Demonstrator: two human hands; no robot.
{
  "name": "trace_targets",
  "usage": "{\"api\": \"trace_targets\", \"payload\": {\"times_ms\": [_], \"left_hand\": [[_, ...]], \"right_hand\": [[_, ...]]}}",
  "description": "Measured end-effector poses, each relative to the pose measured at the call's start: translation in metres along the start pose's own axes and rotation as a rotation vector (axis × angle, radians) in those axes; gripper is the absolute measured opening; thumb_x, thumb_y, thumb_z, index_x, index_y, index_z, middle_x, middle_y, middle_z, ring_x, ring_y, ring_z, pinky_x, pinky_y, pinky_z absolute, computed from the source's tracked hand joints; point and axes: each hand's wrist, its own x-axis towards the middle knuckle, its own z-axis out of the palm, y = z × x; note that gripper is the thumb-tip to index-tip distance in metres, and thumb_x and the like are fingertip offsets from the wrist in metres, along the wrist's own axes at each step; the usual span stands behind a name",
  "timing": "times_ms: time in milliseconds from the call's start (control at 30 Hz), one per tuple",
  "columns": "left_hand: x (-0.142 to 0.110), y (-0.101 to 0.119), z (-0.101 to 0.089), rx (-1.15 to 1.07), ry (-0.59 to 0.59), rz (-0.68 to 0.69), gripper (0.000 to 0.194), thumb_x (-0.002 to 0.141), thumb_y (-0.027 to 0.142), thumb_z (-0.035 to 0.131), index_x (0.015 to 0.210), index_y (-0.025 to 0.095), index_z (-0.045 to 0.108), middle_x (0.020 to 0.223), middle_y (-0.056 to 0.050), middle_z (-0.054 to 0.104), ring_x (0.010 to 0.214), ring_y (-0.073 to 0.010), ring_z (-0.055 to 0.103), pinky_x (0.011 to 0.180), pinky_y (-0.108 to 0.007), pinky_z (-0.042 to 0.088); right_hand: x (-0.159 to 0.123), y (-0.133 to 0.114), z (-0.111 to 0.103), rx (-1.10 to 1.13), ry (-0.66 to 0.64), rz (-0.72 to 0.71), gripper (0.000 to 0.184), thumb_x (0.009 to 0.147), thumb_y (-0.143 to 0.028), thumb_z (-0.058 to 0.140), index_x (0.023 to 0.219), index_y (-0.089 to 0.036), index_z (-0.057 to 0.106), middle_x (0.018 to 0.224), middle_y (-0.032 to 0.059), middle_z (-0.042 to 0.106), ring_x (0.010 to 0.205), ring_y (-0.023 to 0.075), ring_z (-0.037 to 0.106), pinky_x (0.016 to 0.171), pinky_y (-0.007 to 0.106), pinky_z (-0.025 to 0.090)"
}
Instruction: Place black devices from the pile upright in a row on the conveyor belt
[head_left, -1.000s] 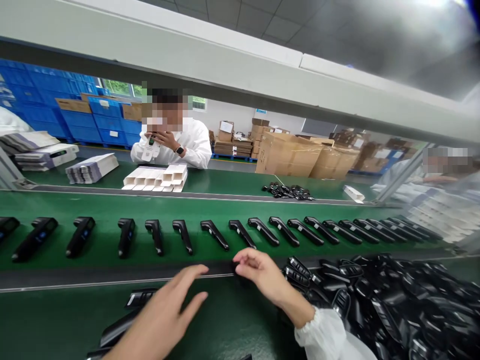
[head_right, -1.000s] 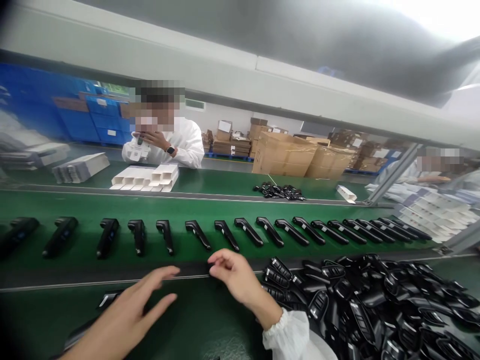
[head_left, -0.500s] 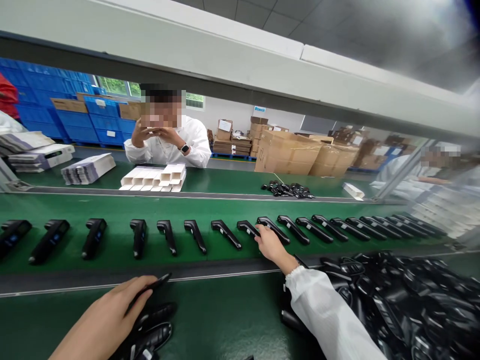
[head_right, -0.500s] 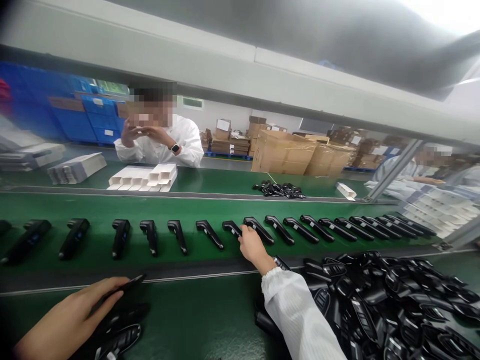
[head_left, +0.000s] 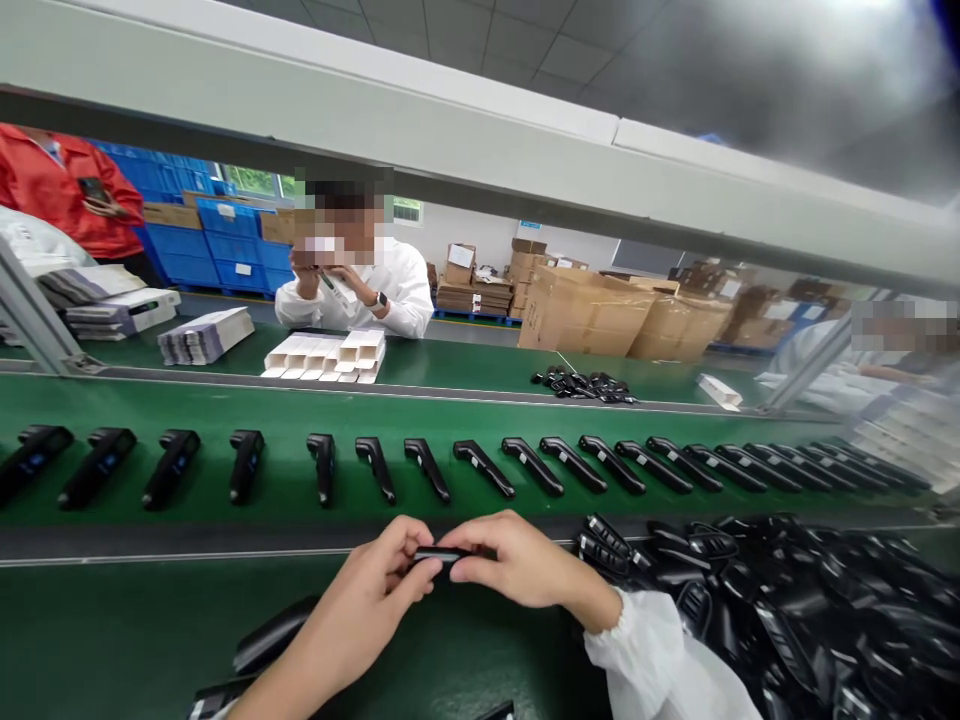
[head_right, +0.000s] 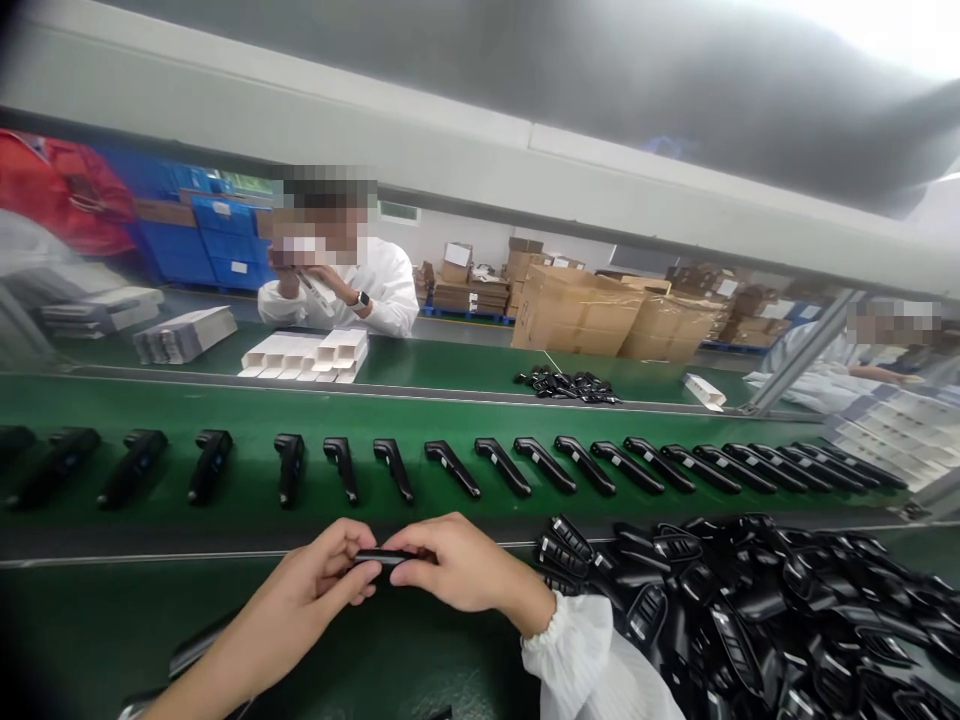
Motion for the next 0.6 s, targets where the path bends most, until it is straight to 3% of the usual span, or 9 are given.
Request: {"api": "trace_targets", "payload": {"times_ms": [67, 133, 233, 300, 467, 600], "left_hand": [[-0.005, -0.009, -0.008, 0.157, 0.052, -0.007, 0.033, 0.093, 0.053, 0.041, 0.107, 0.025, 0.049, 0.099, -0.003, 0.064, 0.091, -0.0192, 0.065, 0.077, -0.026, 0.054], [-0.014, -0.028, -0.025, 0.423, 0.104, -0.019, 0.036, 0.092, 0.052, 0.042, 0.114, 0.026, 0.053, 0.114, -0.006, 0.061, 0.102, -0.0230, 0.063, 0.079, -0.029, 0.054], [-0.030, -0.063, -0.050, 0.750, 0.087, -0.087, 0.041, 0.089, 0.044, 0.044, 0.123, 0.027, 0.059, 0.128, -0.008, 0.058, 0.117, -0.0305, 0.057, 0.084, -0.035, 0.054], [-0.036, -0.078, -0.057, 0.852, 0.040, -0.144, 0.044, 0.089, 0.039, 0.040, 0.124, 0.024, 0.062, 0.129, -0.010, 0.059, 0.121, -0.0328, 0.055, 0.089, -0.040, 0.053], [-0.035, -0.085, -0.052, 0.806, 0.054, -0.112, 0.041, 0.091, 0.037, 0.034, 0.113, 0.025, 0.066, 0.120, -0.007, 0.064, 0.114, -0.0289, 0.059, 0.087, -0.036, 0.053], [-0.029, -0.080, -0.052, 0.620, 0.101, -0.067, 0.033, 0.094, 0.043, 0.034, 0.094, 0.027, 0.062, 0.105, -0.003, 0.064, 0.095, -0.0205, 0.064, 0.076, -0.025, 0.051]], "right_hand": [[0.001, 0.002, -0.002, -0.040, 0.019, 0.048, 0.022, 0.090, -0.037, 0.059, 0.105, -0.026, 0.071, 0.084, -0.0015, 0.069, 0.072, 0.0143, 0.061, 0.067, 0.023, 0.044], [0.001, 0.023, -0.012, -0.133, 0.155, 0.160, 0.019, 0.089, -0.032, 0.059, 0.103, -0.024, 0.070, 0.083, -0.0009, 0.069, 0.071, 0.0149, 0.061, 0.066, 0.024, 0.043], [-0.001, 0.070, -0.029, -0.379, 0.425, 0.391, 0.021, 0.087, -0.023, 0.057, 0.105, -0.020, 0.067, 0.100, 0.0050, 0.067, 0.084, 0.0186, 0.062, 0.077, 0.028, 0.044], [-0.002, 0.097, -0.034, -0.514, 0.474, 0.514, 0.028, 0.086, -0.019, 0.055, 0.113, -0.017, 0.063, 0.113, 0.0093, 0.063, 0.095, 0.0215, 0.061, 0.084, 0.030, 0.044], [-0.002, 0.124, -0.029, -0.731, 0.372, 0.628, 0.052, 0.092, -0.016, 0.044, 0.144, -0.015, 0.039, 0.124, 0.0140, 0.060, 0.105, 0.0267, 0.060, 0.082, 0.031, 0.044], [0.004, 0.128, -0.028, -0.926, 0.344, 0.602, 0.046, 0.095, -0.016, 0.041, 0.141, -0.010, 0.043, 0.114, 0.0169, 0.064, 0.107, 0.0287, 0.057, 0.089, 0.033, 0.041]]}}
